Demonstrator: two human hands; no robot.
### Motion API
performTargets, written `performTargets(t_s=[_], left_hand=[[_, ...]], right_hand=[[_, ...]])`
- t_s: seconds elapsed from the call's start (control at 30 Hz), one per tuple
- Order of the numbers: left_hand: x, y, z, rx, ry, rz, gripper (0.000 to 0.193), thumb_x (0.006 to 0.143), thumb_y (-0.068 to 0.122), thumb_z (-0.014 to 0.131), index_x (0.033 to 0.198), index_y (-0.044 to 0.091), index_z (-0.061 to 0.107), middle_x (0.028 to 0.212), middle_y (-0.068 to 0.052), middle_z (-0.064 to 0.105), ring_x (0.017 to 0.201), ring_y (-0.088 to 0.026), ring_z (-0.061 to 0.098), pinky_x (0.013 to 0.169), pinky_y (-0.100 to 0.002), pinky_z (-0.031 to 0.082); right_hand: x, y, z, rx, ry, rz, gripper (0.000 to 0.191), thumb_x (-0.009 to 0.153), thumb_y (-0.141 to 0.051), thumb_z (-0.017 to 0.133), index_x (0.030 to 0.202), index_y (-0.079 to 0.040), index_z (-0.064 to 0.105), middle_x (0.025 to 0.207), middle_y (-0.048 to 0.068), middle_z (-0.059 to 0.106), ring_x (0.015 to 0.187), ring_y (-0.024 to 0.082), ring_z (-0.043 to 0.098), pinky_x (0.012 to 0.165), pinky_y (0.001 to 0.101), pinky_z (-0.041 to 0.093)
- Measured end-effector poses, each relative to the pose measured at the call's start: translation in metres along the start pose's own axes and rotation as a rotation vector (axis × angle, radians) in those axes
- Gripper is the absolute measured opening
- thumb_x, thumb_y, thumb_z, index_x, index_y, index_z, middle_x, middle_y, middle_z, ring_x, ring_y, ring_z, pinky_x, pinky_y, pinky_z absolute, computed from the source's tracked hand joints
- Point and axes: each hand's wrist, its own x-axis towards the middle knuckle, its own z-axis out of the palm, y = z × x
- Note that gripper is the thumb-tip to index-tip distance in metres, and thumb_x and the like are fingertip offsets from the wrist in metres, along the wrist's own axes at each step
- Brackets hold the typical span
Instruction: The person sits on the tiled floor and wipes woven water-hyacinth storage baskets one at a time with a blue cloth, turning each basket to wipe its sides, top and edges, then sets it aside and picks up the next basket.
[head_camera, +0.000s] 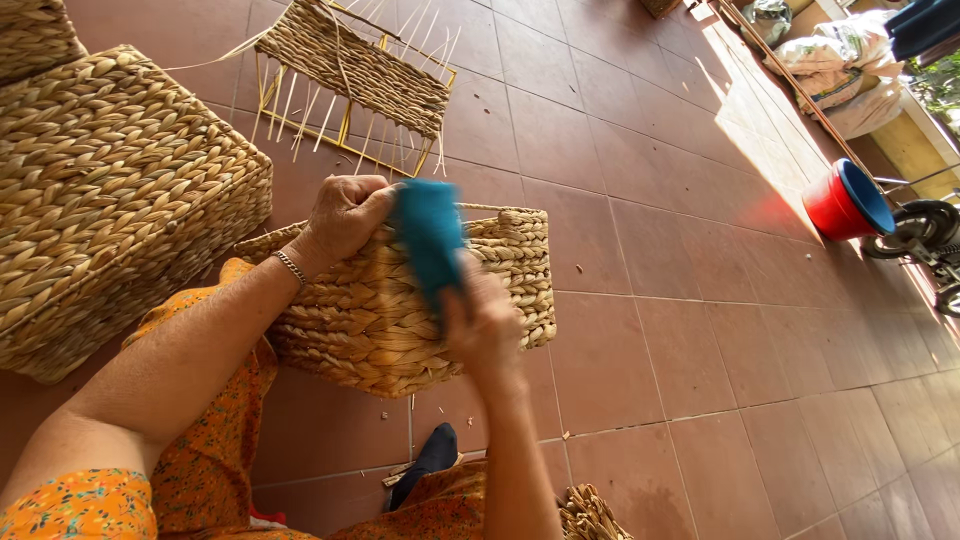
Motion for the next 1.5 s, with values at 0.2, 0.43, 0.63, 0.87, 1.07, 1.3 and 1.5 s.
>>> performTargets(t_s=[0.2,0.43,0.63,0.87,1.07,1.3,1.5], left_hand=[[-0.004,0.006,0.001,-0.066,-0.014,-0.115,0.039,0.101,0.032,0.062,0.073,0.005,0.068,0.055,0.0,0.054,0.054,-0.007,0.048,0.051,-0.031,0.043],[-0.001,0.008,0.0,-0.017,0.08,-0.071,0.047,0.102,0.032,0.062,0.067,0.002,0.06,0.054,-0.003,0.047,0.054,-0.009,0.044,0.051,-0.034,0.04],[-0.002,0.009,-0.003,-0.02,0.031,-0.012,0.042,0.103,0.028,0.061,0.071,0.002,0.06,0.058,-0.001,0.046,0.06,-0.006,0.044,0.053,-0.031,0.042],[-0.007,0.009,-0.001,-0.173,0.04,-0.059,0.044,0.105,0.024,0.063,0.069,0.001,0.055,0.062,0.003,0.045,0.063,-0.005,0.039,0.054,-0.031,0.035],[-0.011,0.001,0.005,-0.204,0.043,-0.041,0.045,0.105,0.021,0.061,0.065,0.002,0.056,0.059,0.006,0.046,0.057,-0.006,0.039,0.051,-0.03,0.033],[-0.016,-0.012,0.003,-0.287,0.023,-0.034,0.039,0.112,0.014,0.058,0.077,-0.002,0.06,0.069,0.006,0.048,0.065,-0.003,0.039,0.055,-0.025,0.031],[-0.03,-0.004,-0.007,-0.289,0.007,-0.114,0.04,0.115,0.011,0.056,0.077,0.0,0.056,0.072,0.007,0.048,0.066,-0.003,0.038,0.06,-0.023,0.03]], right_hand=[[0.01,0.136,-0.016,-0.168,0.023,0.668,0.038,0.099,-0.026,0.061,0.135,-0.013,0.065,0.111,0.02,0.074,0.101,0.04,0.071,0.087,0.051,0.055],[-0.004,0.022,-0.003,-0.215,0.109,0.208,0.046,0.097,-0.026,0.068,0.136,-0.003,0.06,0.106,0.019,0.072,0.088,0.036,0.072,0.077,0.0463,0.058],[-0.032,-0.05,0.007,0.03,-0.049,-0.104,0.055,0.094,-0.017,0.072,0.145,-0.005,0.055,0.098,0.019,0.065,0.077,0.034,0.067,0.067,0.0466,0.056],[-0.01,0.121,-0.011,-0.296,0.053,0.499,0.045,0.1,-0.025,0.063,0.141,-0.007,0.061,0.109,0.026,0.07,0.097,0.044,0.069,0.079,0.0523,0.055],[-0.024,0.121,-0.01,-0.414,0.058,0.504,0.045,0.101,-0.029,0.065,0.133,0.003,0.062,0.117,0.027,0.069,0.101,0.043,0.07,0.082,0.0517,0.056],[-0.061,-0.06,-0.003,0.057,-0.057,-0.16,0.06,0.092,-0.013,0.07,0.148,-0.004,0.051,0.099,0.019,0.062,0.082,0.037,0.064,0.072,0.0501,0.055],[-0.054,0.047,-0.006,-0.141,0.071,0.19,0.051,0.098,-0.026,0.07,0.146,-0.016,0.056,0.104,0.02,0.066,0.09,0.041,0.068,0.076,0.0503,0.055]])
